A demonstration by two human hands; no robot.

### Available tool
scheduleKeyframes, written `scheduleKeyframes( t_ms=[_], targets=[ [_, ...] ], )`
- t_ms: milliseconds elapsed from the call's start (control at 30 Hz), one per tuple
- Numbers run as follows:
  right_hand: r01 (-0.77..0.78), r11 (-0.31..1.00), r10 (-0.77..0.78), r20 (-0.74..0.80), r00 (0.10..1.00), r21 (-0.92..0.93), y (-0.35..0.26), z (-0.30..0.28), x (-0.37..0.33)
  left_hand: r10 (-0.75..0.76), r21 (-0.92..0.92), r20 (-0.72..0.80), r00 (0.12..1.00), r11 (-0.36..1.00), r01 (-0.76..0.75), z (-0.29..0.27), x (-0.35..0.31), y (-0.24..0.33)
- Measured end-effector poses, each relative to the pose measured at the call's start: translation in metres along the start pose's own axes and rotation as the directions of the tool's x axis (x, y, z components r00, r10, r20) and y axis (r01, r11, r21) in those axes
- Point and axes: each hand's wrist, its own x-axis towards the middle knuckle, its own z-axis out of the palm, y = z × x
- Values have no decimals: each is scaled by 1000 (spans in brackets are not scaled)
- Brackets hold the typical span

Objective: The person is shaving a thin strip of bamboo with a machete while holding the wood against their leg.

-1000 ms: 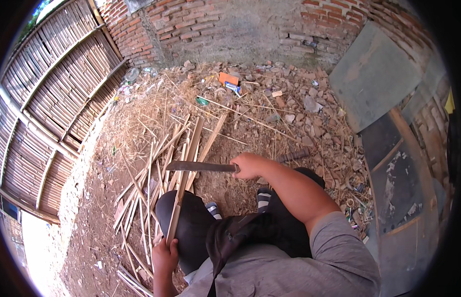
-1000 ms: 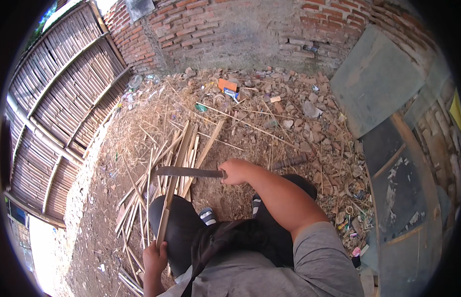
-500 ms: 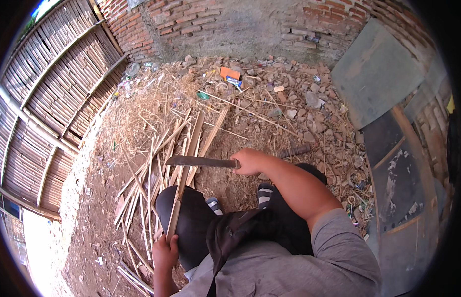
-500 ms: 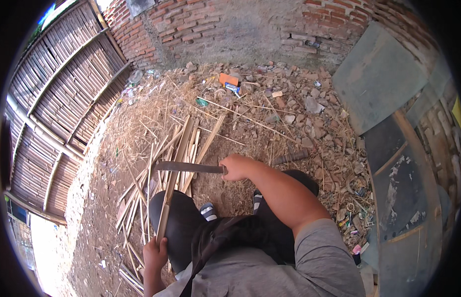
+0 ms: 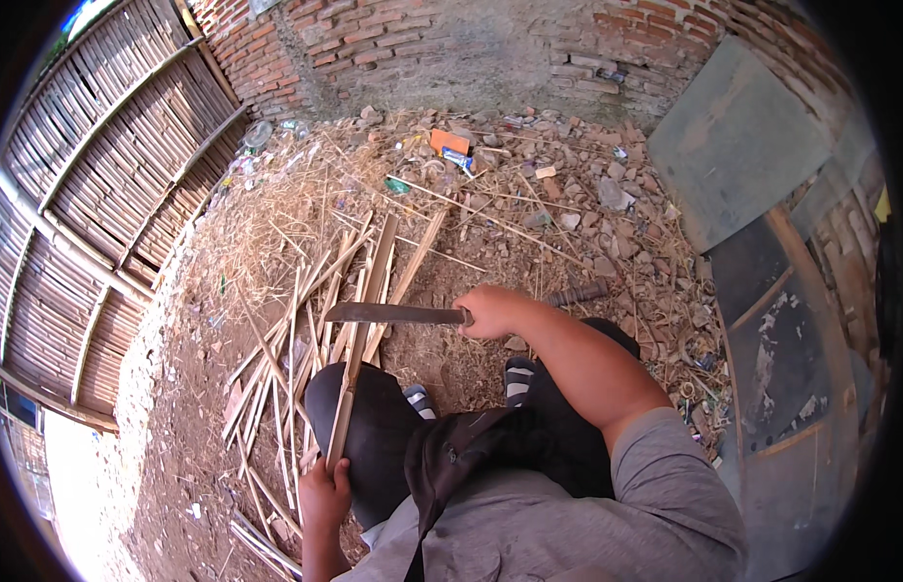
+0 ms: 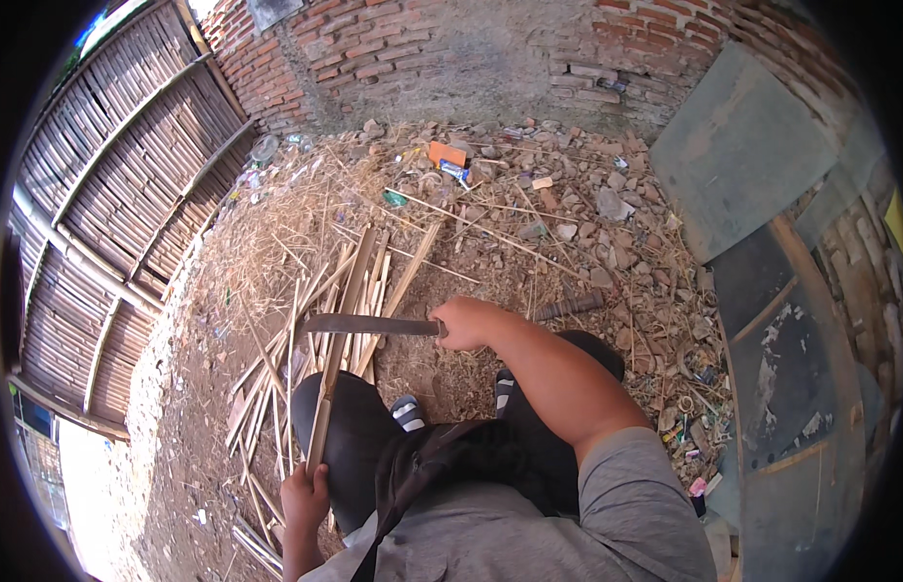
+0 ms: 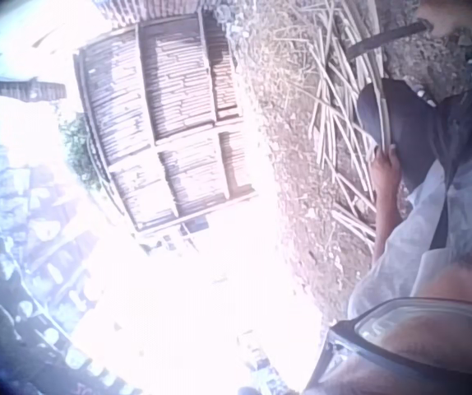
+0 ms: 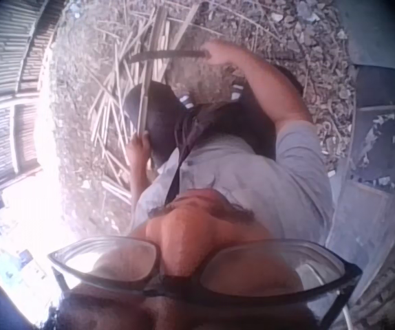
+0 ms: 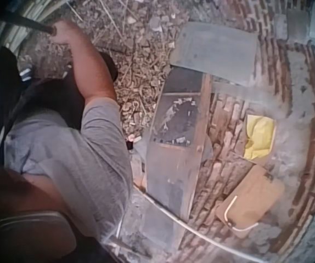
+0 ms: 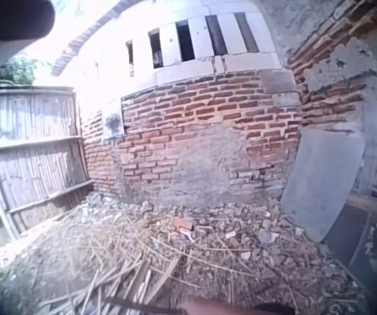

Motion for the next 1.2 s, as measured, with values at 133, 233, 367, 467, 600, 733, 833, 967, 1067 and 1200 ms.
scheduleKeyframes(
  t_ms=[133, 233, 367, 467, 600, 733, 833, 967, 1067, 1200],
  targets=[
    [-31, 999, 31, -25, 999, 19, 2, -5, -2, 0, 22, 4, 1000, 1000, 0, 0, -1, 0],
    [-50, 999, 50, 1, 999, -3, 3, -5, -1, 25, 43, -19, 999, 999, -24, 1, -1, -2],
    [20, 1000, -20, -4, 1000, 2, 10, 3, 4, 25, 36, -10, 1000, 999, -25, 2, 1, -4],
    [7, 1000, -7, -31, 999, 9, 7, 3, 2, 8, 41, 32, 999, 999, -9, 3, 1, -8],
    [-14, 1000, 15, -59, 998, 22, -6, -8, -5, -21, 110, 23, 1000, 994, 18, -4, 3, 6],
    [-16, 1000, 15, -70, 997, -3, 9, -10, -3, -12, 165, 71, 997, 986, 1, -9, 16, 15],
    [-52, 999, 52, -38, 998, 4, 19, -13, -1, -9, 195, 103, 995, 981, -12, -11, 20, 19],
    [-95, 995, 93, -71, 993, -25, 7, -8, -2, 17, 173, 176, 984, 984, -48, -11, 22, 13],
    [35, 995, -29, 63, 998, -97, -14, -3, -2, 11, 182, 203, 979, 982, -49, -15, 26, 21],
    [37, 996, -29, 91, 995, -87, -17, -7, -1, 38, 188, 174, 984, 980, -71, -12, 21, 16]
  ],
)
